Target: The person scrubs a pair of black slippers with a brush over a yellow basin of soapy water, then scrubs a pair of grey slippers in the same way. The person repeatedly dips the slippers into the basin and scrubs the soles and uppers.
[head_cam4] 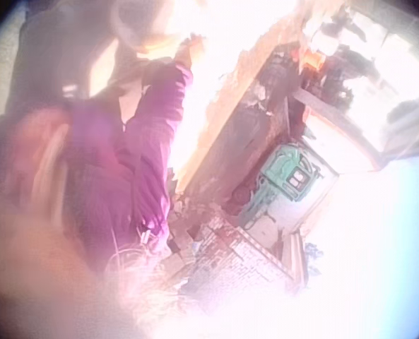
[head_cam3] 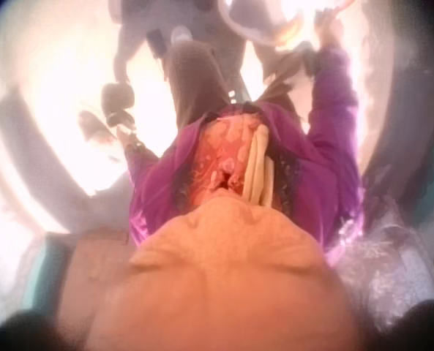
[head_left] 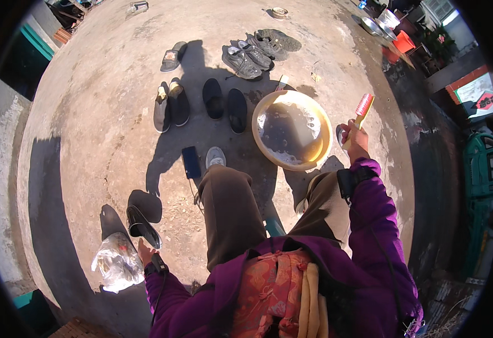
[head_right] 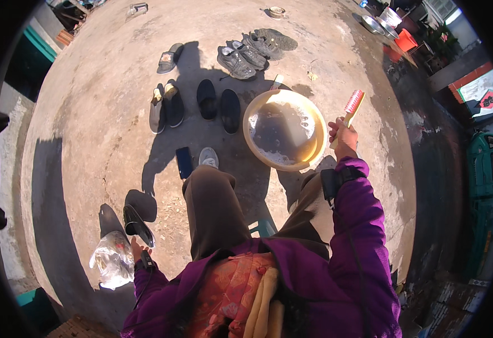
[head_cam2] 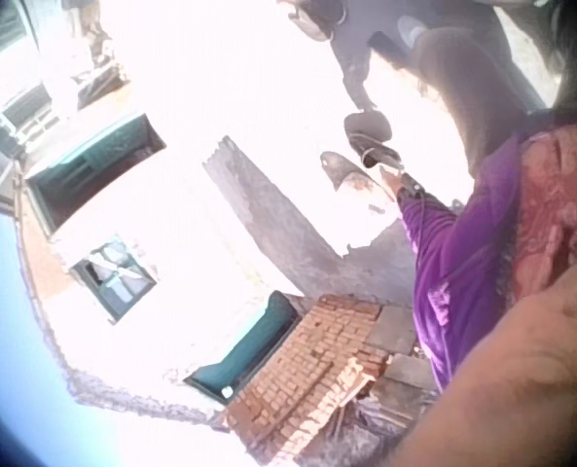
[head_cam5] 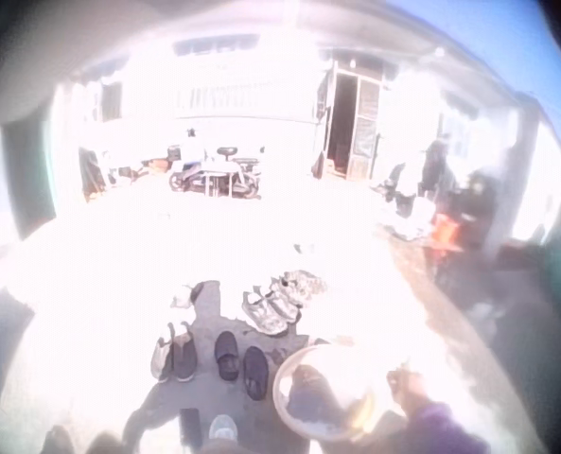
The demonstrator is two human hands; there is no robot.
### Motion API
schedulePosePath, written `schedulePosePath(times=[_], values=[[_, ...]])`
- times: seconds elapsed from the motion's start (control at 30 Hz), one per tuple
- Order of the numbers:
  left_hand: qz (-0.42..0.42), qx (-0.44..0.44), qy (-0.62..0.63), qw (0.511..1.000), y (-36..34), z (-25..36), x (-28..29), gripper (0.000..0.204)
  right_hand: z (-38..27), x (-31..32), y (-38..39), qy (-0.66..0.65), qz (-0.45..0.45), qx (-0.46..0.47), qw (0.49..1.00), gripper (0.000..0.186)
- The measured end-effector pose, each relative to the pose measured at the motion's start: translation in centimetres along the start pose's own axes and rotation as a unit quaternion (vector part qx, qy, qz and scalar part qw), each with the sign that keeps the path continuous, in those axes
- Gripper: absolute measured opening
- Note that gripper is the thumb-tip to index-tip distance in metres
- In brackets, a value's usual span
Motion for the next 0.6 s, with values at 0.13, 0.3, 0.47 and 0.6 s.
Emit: schedulePosePath(times=[0.13,0.3,0.47,0.6], values=[[0.04,-0.072,-0.06,0.995,0.6,7.5,-3.9,0.07,-5.3,13.5,-1.1,-0.019,0.13,0.071,0.989,0.018],[-0.009,-0.098,-0.164,0.982,7.5,16.9,-13.5,0.085,-4.3,35.2,3.2,-0.073,0.317,0.089,0.941,0.015],[-0.163,-0.272,-0.217,0.923,19.4,23.6,-27.2,0.098,4.4,52.5,11.4,-0.075,0.497,0.069,0.862,0.015],[-0.199,-0.341,-0.283,0.874,28.9,25.6,-37.0,0.087,15.4,58.8,17.7,-0.118,0.584,-0.035,0.802,0.013]])
Point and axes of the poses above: each hand's wrist, its own y-axis away from the middle knuckle, its own x-axis out of the back of the hand, z = x × y, the point moved 6 cm from there along -y, towards the middle knuckle, and after that the axes turned 7 degrees about -y, right-handed, at the moved point
